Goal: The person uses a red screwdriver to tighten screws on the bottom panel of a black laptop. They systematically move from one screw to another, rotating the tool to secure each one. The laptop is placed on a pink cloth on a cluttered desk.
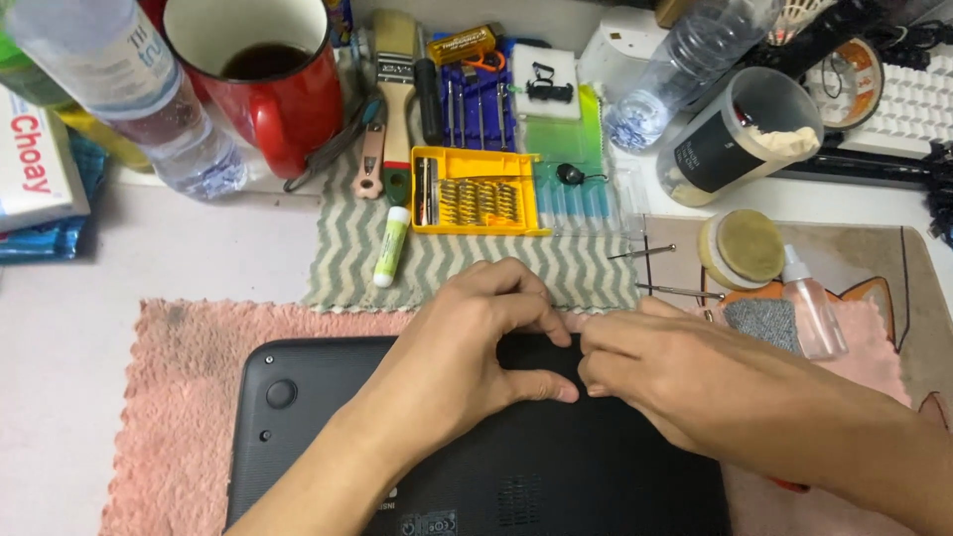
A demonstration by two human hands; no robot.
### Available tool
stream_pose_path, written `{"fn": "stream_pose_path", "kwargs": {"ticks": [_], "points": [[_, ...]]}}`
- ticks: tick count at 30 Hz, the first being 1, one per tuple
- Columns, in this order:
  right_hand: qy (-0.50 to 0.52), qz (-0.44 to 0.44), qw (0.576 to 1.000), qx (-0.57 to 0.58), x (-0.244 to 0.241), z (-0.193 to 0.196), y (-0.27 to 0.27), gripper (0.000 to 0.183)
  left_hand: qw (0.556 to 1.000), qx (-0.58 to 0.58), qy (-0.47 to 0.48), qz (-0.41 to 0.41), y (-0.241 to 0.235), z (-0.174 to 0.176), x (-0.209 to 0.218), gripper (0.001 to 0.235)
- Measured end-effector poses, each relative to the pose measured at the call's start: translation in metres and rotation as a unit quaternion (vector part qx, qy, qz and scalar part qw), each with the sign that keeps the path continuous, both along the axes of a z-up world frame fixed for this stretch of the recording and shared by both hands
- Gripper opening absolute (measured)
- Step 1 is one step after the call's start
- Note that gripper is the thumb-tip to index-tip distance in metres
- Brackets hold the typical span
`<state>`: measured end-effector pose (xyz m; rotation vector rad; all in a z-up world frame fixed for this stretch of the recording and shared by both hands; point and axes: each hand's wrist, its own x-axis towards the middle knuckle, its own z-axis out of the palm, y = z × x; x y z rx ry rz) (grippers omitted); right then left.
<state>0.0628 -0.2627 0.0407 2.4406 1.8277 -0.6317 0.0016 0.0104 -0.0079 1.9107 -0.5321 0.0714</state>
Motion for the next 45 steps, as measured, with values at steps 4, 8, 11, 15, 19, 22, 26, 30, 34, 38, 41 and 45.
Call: {"fn": "stream_pose_path", "kwargs": {"ticks": [4, 8, 11, 15, 19, 22, 26, 30, 34, 38, 41, 45], "points": [[0.05, -0.139, 0.988, 0.043, -0.003, 0.005, 0.004, 0.017, 1.0, 0.007, 0.011, 0.001, 0.0, 0.002, 0.0, 0.04], [0.099, -0.259, 0.96, 0.023, -0.004, 0.013, 0.009, 0.018, 1.0, 0.012, 0.018, 0.001, 0.0, 0.001, 0.0, 0.042], [0.077, -0.342, 0.934, -0.064, -0.01, 0.018, 0.018, 0.019, 0.999, 0.026, 0.042, 0.004, 0.0, 0.005, 0.0, 0.044], [0.067, -0.358, 0.926, -0.1, -0.009, 0.026, 0.029, 0.021, 1.0, 0.016, 0.022, 0.014, -0.002, 0.001, 0.0, 0.046], [0.09, -0.409, 0.888, -0.189, -0.005, 0.043, 0.047, 0.028, 0.999, 0.034, 0.041, 0.011, -0.001, 0.004, 0.0, 0.045], [0.109, -0.431, 0.865, -0.233, -0.002, 0.052, 0.055, 0.033, 0.998, 0.033, 0.047, 0.011, -0.001, 0.005, 0.0, 0.046], [0.101, -0.416, 0.871, -0.24, -0.001, 0.05, 0.051, 0.031, 0.998, 0.033, 0.047, 0.015, -0.001, 0.005, -0.001, 0.047], [0.13, -0.437, 0.856, -0.243, -0.001, 0.054, 0.055, 0.036, 0.998, 0.037, 0.053, 0.018, -0.002, 0.006, -0.001, 0.046], [0.138, -0.45, 0.846, -0.252, 0.003, 0.054, 0.055, 0.034, 0.998, 0.035, 0.054, 0.015, -0.002, 0.003, -0.001, 0.046], [0.143, -0.436, 0.857, -0.233, 0.006, 0.048, 0.047, 0.041, 0.998, 0.036, 0.052, 0.015, -0.002, 0.003, -0.001, 0.046], [0.151, -0.444, 0.85, -0.238, 0.003, 0.055, 0.05, 0.047, 0.997, 0.045, 0.064, 0.018, -0.002, 0.004, -0.001, 0.046], [0.158, -0.462, 0.839, -0.24, -0.001, 0.053, 0.053, 0.041, 0.997, 0.034, 0.066, 0.016, -0.002, 0.005, -0.001, 0.046]]}}
